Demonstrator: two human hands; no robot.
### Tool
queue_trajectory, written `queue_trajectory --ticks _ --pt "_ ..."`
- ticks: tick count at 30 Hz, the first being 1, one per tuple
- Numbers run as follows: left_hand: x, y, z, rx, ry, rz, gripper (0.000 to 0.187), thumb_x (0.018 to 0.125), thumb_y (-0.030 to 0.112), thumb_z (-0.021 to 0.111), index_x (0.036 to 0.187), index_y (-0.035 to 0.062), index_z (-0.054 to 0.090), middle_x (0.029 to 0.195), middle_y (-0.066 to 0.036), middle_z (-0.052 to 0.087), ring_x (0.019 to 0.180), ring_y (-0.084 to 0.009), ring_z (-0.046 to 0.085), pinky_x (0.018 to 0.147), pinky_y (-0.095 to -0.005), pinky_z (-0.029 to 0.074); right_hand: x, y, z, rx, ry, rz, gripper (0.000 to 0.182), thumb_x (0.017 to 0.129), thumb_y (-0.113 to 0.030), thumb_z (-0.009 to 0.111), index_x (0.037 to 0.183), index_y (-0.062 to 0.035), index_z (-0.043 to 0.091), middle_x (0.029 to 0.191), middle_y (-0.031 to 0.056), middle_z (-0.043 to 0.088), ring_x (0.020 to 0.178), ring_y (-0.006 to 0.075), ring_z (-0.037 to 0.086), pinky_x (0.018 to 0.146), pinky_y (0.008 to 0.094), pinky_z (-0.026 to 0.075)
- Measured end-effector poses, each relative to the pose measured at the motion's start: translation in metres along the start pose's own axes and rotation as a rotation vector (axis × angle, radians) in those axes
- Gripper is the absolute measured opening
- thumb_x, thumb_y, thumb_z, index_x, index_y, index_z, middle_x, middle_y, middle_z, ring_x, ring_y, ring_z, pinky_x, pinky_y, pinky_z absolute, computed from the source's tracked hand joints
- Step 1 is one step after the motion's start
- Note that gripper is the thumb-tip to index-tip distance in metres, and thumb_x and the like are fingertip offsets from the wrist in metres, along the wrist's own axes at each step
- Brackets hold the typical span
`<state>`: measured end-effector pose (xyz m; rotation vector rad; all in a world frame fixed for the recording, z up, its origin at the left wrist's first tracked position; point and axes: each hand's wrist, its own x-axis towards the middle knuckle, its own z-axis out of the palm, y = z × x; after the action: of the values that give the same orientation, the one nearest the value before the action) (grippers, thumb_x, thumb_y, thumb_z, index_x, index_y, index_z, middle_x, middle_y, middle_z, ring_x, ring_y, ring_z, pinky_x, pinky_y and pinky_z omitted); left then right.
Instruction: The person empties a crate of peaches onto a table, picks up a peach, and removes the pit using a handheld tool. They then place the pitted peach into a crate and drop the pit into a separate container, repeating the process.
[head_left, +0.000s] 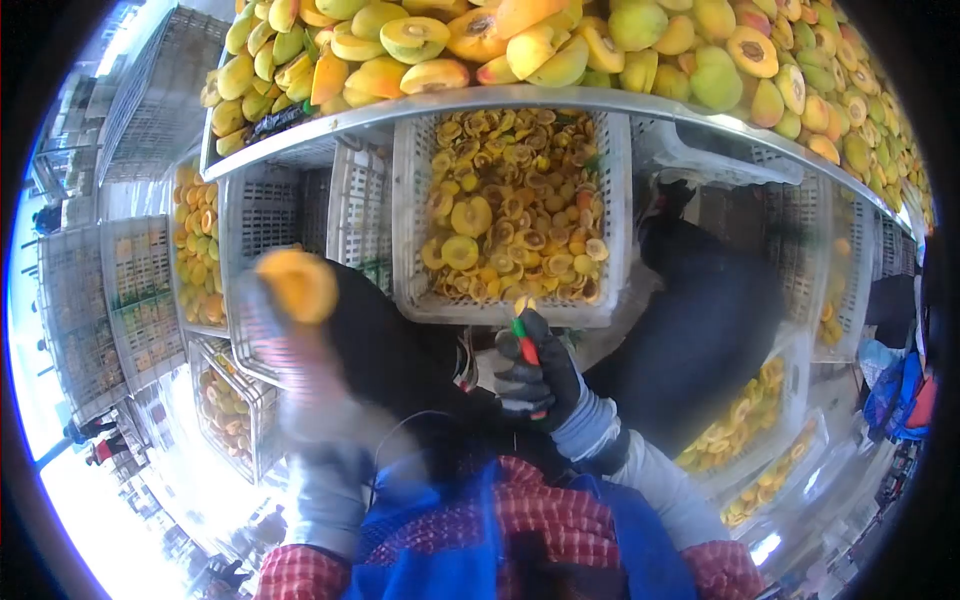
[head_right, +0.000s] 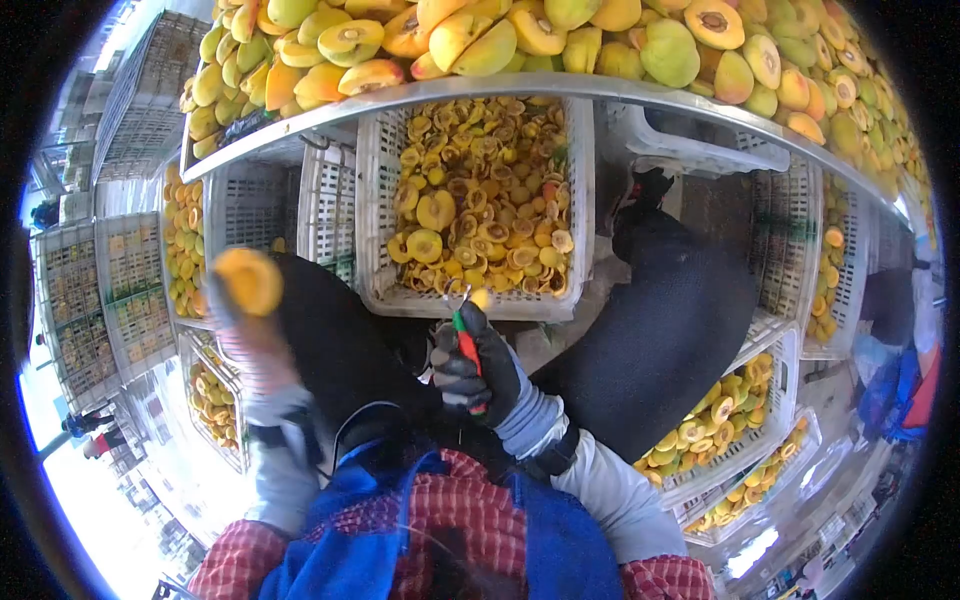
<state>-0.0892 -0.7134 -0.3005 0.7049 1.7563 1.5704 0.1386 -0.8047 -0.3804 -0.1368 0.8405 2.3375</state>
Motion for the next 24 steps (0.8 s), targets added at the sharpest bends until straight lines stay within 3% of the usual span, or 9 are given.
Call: queue_trajectory --ticks 2,5,8,11,13,16,19,23,24 --pt "0.057 0.036 -0.033 0.927 -0.015 0.452 0.037 0.094 0.033 0.052 0.108 -0.001 0.057 0.099 -0.01 0.06 0.093 -0.0217 0.058 0.08 -0.0329 0.049 0.001 0.0 0.004 -0.16 -0.002 -0.005 0.047 0.092 -0.057 0.039 0.083 -0.0129 0.054 0.052 -0.0021 0.035 0.036 0.0071 0.03 0.032 0.0205 0.026" --pt "0.102 0.028 -0.047 1.482 -0.099 0.977 0.035 0.079 0.013 0.07 0.111 0.0039 0.059 0.102 -0.016 0.061 0.089 -0.028 0.061 0.081 -0.0359 0.049 0.008 -0.004 0.003 -0.267 0.062 -0.021 0.049 0.091 -0.059 0.039 0.085 -0.0125 0.054 0.053 -0.0018 0.038 0.036 0.0081 0.032 0.032 0.0214 0.027" --pt "0.043 -0.001 0.033 1.09 -0.531 0.595 0.03 0.08 0.013 0.066 0.11 0.0064 0.061 0.099 -0.014 0.064 0.088 -0.0273 0.061 0.08 -0.037 0.048 0.013 -0.007 0.009 -0.344 0.189 -0.093 0.049 0.092 -0.058 0.038 0.085 -0.0118 0.053 0.053 -0.0015 0.039 0.037 0.0085 0.033 0.033 0.0218 0.028" --pt "0.025 -0.053 0.124 1.479 -0.949 0.122 0.034 0.083 0.029 0.06 0.11 0.0097 0.06 0.111 -0.016 0.06 0.097 -0.0323 0.059 0.079 -0.0427 0.049 0.011 -0.011 0.016 -0.399 0.335 -0.19 0.048 0.092 -0.057 0.039 0.086 -0.0115 0.051 0.054 -0.0019 0.036 0.038 0.0087 0.032 0.035 0.022 0.026" --pt "0.039 -0.131 0.144 1.426 -0.948 0.327 0.045 0.081 0.032 0.064 0.118 0.0089 0.056 0.113 -0.017 0.059 0.101 -0.0325 0.058 0.083 -0.0426 0.048 0.01 -0.015 0.016 -0.411 0.476 -0.243 0.048 0.091 -0.058 0.04 0.088 -0.0111 0.051 0.055 -0.0018 0.038 0.039 0.009 0.033 0.036 0.0223 0.027" --pt "0.059 -0.205 0.151 1.612 -1.032 0.376 0.058 0.079 0.034 0.067 0.128 0.0103 0.049 0.117 -0.018 0.059 0.105 -0.0335 0.058 0.086 -0.0411 0.048 0.009 -0.021 0.011 -0.457 0.478 -0.311 0.049 0.091 -0.058 0.041 0.091 -0.0101 0.051 0.056 -0.0016 0.038 0.04 0.0095 0.034 0.036 0.0224 0.027" --pt "0.075 -0.206 0.15 1.499 -1.236 0.144 0.059 0.076 0.036 0.069 0.125 0.0092 0.051 0.115 -0.021 0.059 0.106 -0.0348 0.056 0.088 -0.0414 0.047 0.01 -0.019 0.016 -0.471 0.532 -0.376 0.047 0.091 -0.056 0.043 0.092 -0.0099 0.052 0.058 -0.0003 0.041 0.042 0.0106 0.037 0.037 0.0217 0.029" --pt "0.06 -0.192 0.148 1.614 -1.297 -0.148 0.074 0.07 0.05 0.072 0.119 -0.0014 0.053 0.108 -0.024 0.061 0.102 -0.0373 0.058 0.087 -0.0406 0.046 0.012 -0.019 0.016 -0.639 0.508 -0.428 0.041 0.092 -0.048 0.046 0.097 -0.0073 0.052 0.064 0.0031 0.049 0.046 0.0115 0.044 0.039 0.0218 0.035" --pt "0.046 -0.171 0.14 1.479 -1.229 -0.02 0.064 0.077 0.049 0.064 0.11 -0.0059 0.058 0.106 -0.023 0.062 0.103 -0.0358 0.058 0.085 -0.0373 0.046 0.01 -0.019 0.01 -0.64 0.441 -0.492 0.039 0.092 -0.044 0.048 0.101 -0.0062 0.052 0.067 0.0041 0.051 0.048 0.0115 0.046 0.04 0.022 0.037"
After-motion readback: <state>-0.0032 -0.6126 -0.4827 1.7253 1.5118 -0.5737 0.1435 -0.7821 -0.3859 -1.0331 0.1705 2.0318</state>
